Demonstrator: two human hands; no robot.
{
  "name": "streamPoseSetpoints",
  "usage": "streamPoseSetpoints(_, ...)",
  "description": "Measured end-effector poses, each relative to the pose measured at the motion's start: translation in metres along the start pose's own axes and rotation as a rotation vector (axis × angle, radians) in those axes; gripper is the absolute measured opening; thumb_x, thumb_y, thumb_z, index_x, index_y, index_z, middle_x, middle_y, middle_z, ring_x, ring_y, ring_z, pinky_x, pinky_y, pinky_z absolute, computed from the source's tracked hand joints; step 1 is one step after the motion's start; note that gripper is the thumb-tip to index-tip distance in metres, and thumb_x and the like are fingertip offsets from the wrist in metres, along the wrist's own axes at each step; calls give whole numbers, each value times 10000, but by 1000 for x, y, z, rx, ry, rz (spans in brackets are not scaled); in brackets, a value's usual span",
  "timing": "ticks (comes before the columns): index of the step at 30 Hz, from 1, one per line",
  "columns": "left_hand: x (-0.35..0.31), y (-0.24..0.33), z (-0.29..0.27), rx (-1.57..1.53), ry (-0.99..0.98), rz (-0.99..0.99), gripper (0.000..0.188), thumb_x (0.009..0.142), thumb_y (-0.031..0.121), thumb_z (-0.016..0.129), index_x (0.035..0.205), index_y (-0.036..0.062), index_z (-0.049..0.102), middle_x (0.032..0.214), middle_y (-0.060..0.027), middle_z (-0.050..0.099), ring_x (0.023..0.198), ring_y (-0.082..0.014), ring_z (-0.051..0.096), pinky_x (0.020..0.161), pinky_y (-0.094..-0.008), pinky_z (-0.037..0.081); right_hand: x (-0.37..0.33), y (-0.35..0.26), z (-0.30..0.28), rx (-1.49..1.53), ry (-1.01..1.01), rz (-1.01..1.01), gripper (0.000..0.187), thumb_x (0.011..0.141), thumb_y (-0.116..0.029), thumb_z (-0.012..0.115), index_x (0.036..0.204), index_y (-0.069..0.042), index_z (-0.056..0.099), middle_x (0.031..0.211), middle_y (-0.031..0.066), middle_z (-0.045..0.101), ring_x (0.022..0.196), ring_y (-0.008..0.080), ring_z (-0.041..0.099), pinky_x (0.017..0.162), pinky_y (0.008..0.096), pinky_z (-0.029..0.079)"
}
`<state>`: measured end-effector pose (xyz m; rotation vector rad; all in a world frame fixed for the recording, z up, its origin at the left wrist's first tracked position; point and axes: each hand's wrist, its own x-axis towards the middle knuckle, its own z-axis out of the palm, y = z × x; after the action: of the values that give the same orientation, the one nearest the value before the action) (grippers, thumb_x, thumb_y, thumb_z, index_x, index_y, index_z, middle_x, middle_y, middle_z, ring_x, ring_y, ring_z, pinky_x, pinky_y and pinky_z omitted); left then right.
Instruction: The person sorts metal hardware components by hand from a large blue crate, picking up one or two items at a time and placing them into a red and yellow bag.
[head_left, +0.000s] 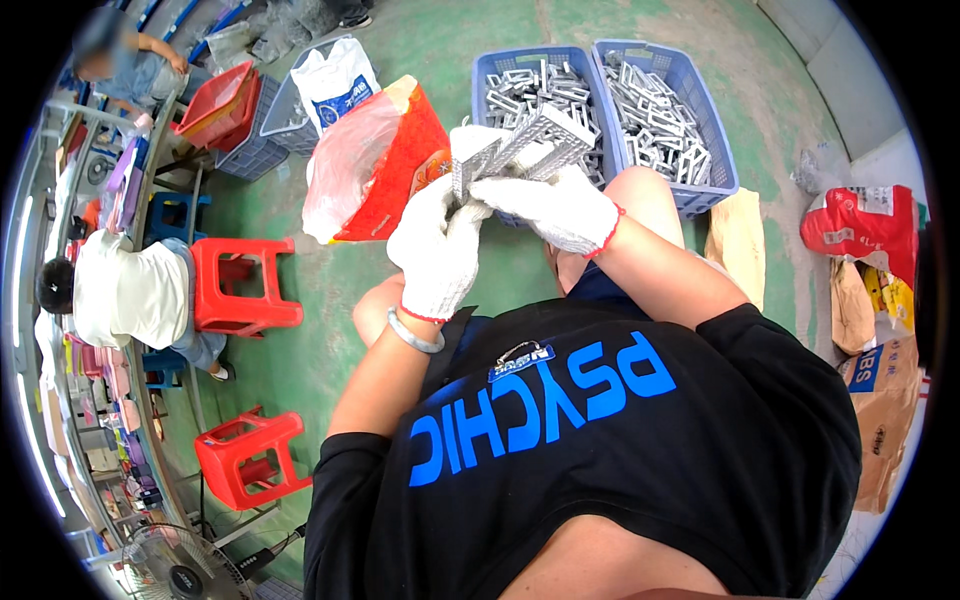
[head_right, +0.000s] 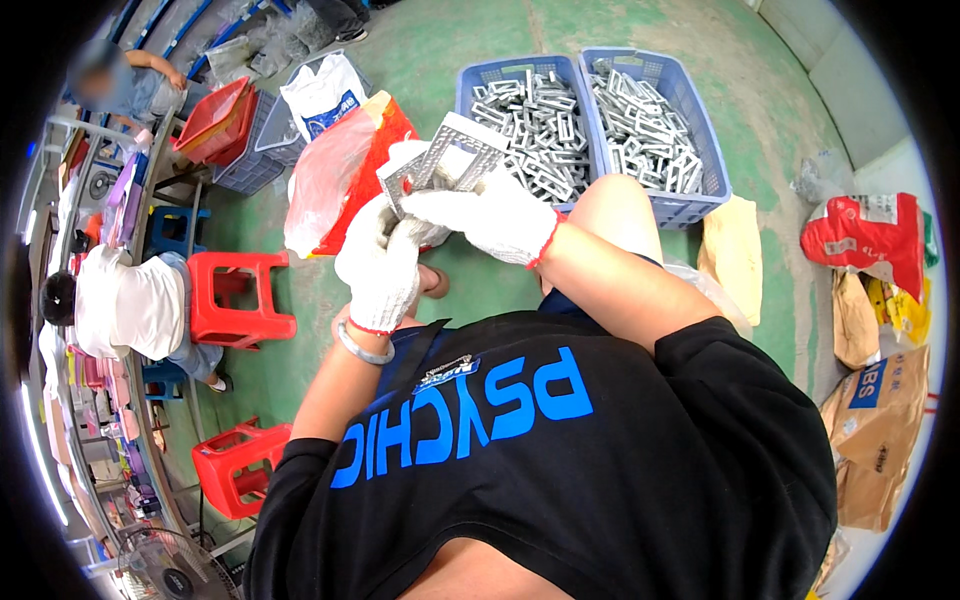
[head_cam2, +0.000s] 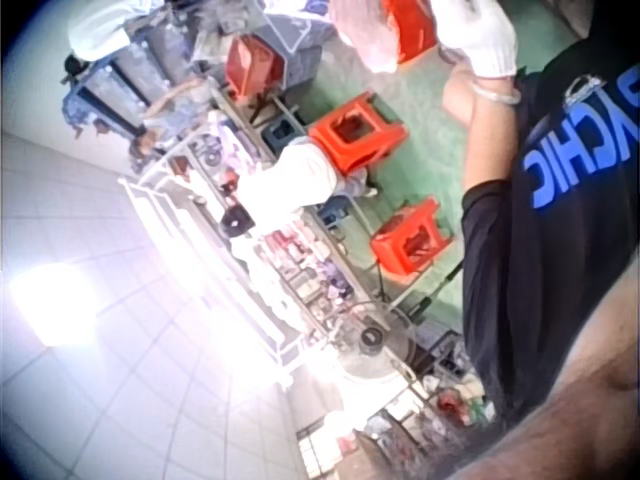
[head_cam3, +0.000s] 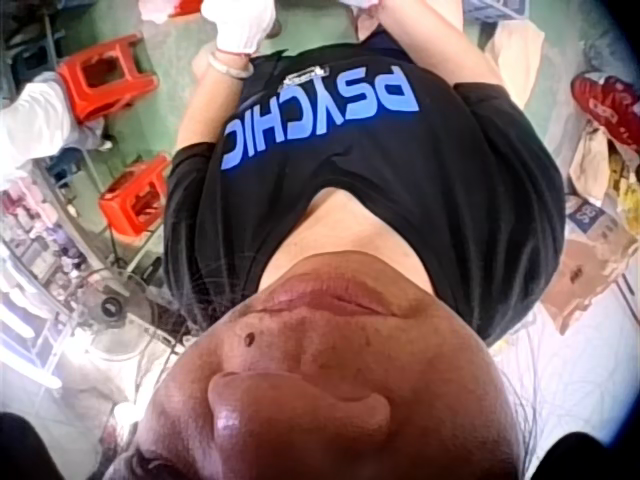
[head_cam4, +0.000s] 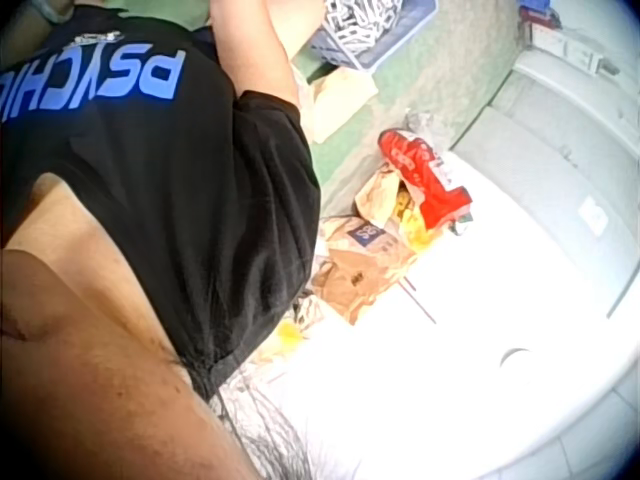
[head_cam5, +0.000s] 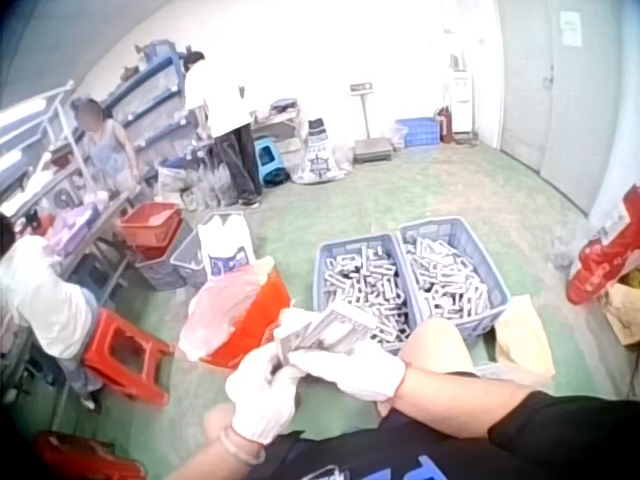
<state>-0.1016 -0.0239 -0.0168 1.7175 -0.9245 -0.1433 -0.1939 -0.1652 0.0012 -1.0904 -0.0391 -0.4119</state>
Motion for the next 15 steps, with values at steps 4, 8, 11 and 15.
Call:
streamPoseSetpoints(4, 5, 6, -4, -180, 98, -111, 246, 867, 70, 698, 1092, -25, 671, 970, -105, 712, 886, -164, 663, 821, -298, 524, -1, 9, -1, 125, 9, -1, 558, 930, -45, 635, 1452, -43, 439, 1313, 57, 585, 1157, 150, 579, 987, 320, 479)
streamPoseSetpoints(8, 8, -1, -15, -308, 164, -151, 243, 890, 42, 663, 1123, -25, 647, 1022, -93, 698, 907, -145, 655, 821, -279, 526, -4, 7, -7, 187, 9, 5, 542, 953, -33, 593, 1462, -10, 411, 1378, 72, 547, 1218, 158, 543, 1042, 324, 451)
streamPoseSetpoints(11, 7, -9, -20, -423, 195, -68, 273, 900, 33, 642, 1166, -24, 624, 1052, -92, 688, 936, -150, 656, 838, -291, 534, -3, 2, -8, 200, -27, 28, 519, 962, -30, 577, 1455, -4, 417, 1397, 85, 536, 1232, 171, 537, 1061, 335, 443)
streamPoseSetpoints(15, 5, -4, -28, -360, 165, -92, 279, 936, 76, 614, 1191, -37, 603, 1083, -100, 676, 973, -175, 658, 856, -313, 540, -1, 7, -11, 230, -67, 34, 506, 961, -31, 579, 1443, 3, 430, 1393, 101, 538, 1233, 183, 541, 1062, 344, 448)
